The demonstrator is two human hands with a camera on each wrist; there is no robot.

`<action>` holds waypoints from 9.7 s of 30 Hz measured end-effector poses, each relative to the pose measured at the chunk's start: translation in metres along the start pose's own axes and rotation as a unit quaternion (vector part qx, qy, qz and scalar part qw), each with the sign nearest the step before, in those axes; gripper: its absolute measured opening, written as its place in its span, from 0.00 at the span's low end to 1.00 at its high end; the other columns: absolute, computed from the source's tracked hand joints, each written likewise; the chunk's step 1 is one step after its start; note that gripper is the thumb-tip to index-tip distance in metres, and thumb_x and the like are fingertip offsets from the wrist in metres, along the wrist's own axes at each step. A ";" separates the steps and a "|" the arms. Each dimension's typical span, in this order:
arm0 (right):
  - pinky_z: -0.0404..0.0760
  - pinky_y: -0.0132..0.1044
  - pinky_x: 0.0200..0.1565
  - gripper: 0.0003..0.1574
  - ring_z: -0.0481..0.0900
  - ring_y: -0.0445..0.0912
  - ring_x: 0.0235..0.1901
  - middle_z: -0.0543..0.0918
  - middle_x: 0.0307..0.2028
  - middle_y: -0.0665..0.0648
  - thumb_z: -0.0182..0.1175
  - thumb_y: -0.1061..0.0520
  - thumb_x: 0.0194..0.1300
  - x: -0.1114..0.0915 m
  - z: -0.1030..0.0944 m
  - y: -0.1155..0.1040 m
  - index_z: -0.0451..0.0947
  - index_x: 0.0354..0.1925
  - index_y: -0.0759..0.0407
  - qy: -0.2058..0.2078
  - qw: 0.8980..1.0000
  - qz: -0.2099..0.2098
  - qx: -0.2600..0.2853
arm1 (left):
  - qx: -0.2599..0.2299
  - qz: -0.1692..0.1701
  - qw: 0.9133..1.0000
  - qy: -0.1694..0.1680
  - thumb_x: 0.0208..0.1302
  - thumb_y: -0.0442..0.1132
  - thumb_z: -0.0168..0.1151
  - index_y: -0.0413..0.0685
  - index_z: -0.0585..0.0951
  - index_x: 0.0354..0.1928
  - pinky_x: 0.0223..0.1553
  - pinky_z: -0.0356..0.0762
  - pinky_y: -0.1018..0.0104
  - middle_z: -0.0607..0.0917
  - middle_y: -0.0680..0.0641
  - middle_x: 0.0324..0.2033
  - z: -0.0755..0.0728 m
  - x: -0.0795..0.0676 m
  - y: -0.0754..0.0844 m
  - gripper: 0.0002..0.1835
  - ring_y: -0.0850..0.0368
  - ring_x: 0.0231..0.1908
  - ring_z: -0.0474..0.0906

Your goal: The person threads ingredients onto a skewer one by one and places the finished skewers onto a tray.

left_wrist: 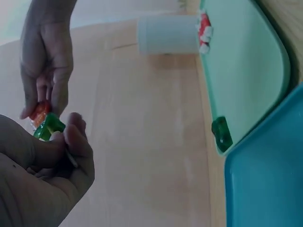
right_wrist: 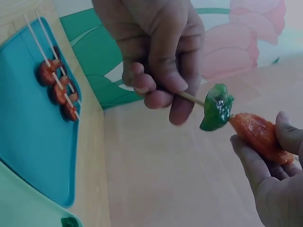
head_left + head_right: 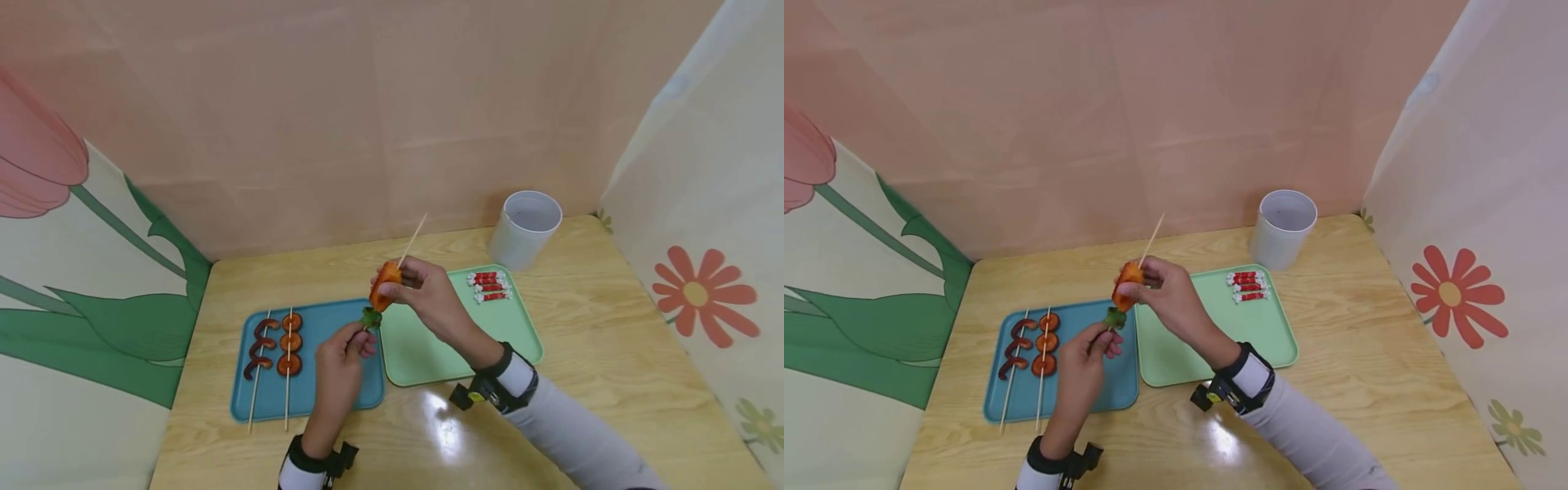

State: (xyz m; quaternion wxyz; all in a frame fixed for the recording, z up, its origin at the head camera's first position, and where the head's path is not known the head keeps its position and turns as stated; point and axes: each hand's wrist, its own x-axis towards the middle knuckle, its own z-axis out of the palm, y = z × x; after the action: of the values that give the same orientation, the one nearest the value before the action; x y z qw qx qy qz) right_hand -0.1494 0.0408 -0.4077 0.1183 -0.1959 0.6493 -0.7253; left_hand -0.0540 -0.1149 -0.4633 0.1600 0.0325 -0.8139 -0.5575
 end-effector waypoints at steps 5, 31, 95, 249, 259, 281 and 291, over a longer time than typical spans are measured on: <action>0.83 0.42 0.48 0.26 0.83 0.51 0.49 0.84 0.50 0.64 0.62 0.53 0.63 0.011 -0.006 0.012 0.77 0.56 0.63 -0.060 0.998 -0.010 0.000 | -0.003 -0.011 1.000 0.012 0.66 0.30 0.57 0.39 0.85 0.39 0.26 0.83 0.67 0.87 0.45 0.26 -0.007 -0.001 -0.003 0.08 0.58 0.25 0.83; 0.79 0.38 0.40 0.12 0.73 0.48 0.39 0.78 0.36 0.55 0.69 0.61 0.55 0.060 -0.054 0.174 0.83 0.40 0.59 -0.142 0.774 -0.135 -0.602 | -0.037 -0.057 0.993 0.092 0.66 0.25 0.55 0.35 0.83 0.40 0.24 0.84 0.66 0.87 0.42 0.26 -0.030 -0.021 -0.035 0.08 0.56 0.23 0.84; 0.84 0.35 0.42 0.14 0.83 0.43 0.39 0.81 0.38 0.54 0.71 0.62 0.52 0.002 -0.039 -0.025 0.84 0.41 0.59 0.145 0.837 -0.307 -0.429 | -0.047 -0.091 0.994 0.038 0.63 0.22 0.56 0.34 0.85 0.37 0.19 0.82 0.66 0.85 0.43 0.22 -0.002 -0.036 -0.021 0.09 0.56 0.18 0.82; 0.80 0.55 0.42 0.16 0.80 0.61 0.40 0.77 0.44 0.70 0.61 0.65 0.63 -0.017 -0.177 0.044 0.73 0.48 0.72 0.227 0.829 -0.076 -0.506 | -0.025 -0.322 0.946 0.030 0.70 0.26 0.48 0.19 0.78 0.46 0.25 0.84 0.59 0.84 0.30 0.30 -0.063 -0.053 -0.084 0.13 0.54 0.22 0.82; 0.76 0.56 0.45 0.18 0.76 0.60 0.44 0.79 0.44 0.67 0.65 0.61 0.60 0.045 -0.206 0.043 0.77 0.48 0.68 0.251 0.795 -0.116 -0.540 | 0.119 -0.287 0.950 -0.030 0.67 0.28 0.54 0.23 0.81 0.44 0.21 0.83 0.64 0.85 0.41 0.22 -0.067 -0.046 -0.095 0.12 0.56 0.19 0.83; 0.80 0.26 0.41 0.14 0.80 0.47 0.39 0.82 0.38 0.62 0.57 0.58 0.68 0.020 -0.159 -0.066 0.81 0.43 0.67 0.393 0.765 -0.315 -0.400 | 0.471 -0.166 0.855 -0.142 0.63 0.27 0.55 0.33 0.83 0.27 0.19 0.79 0.51 0.83 0.36 0.23 -0.081 -0.038 -0.053 0.09 0.41 0.23 0.80; 0.85 0.36 0.40 0.13 0.84 0.52 0.34 0.81 0.35 0.66 0.59 0.68 0.63 -0.023 -0.111 -0.111 0.78 0.46 0.73 0.255 0.928 -0.261 -0.080 | 0.231 0.079 0.970 0.009 0.75 0.41 0.46 0.38 0.77 0.54 0.32 0.82 0.55 0.84 0.46 0.34 -0.019 -0.033 0.003 0.17 0.53 0.34 0.81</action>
State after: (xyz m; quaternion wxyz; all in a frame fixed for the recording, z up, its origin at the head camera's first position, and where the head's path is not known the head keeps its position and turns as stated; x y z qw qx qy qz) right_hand -0.1686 0.1646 -0.3099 -0.2610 -0.1757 0.6391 -0.7018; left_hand -0.0169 -0.1235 -0.4613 0.1990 0.0089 -0.9193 -0.3394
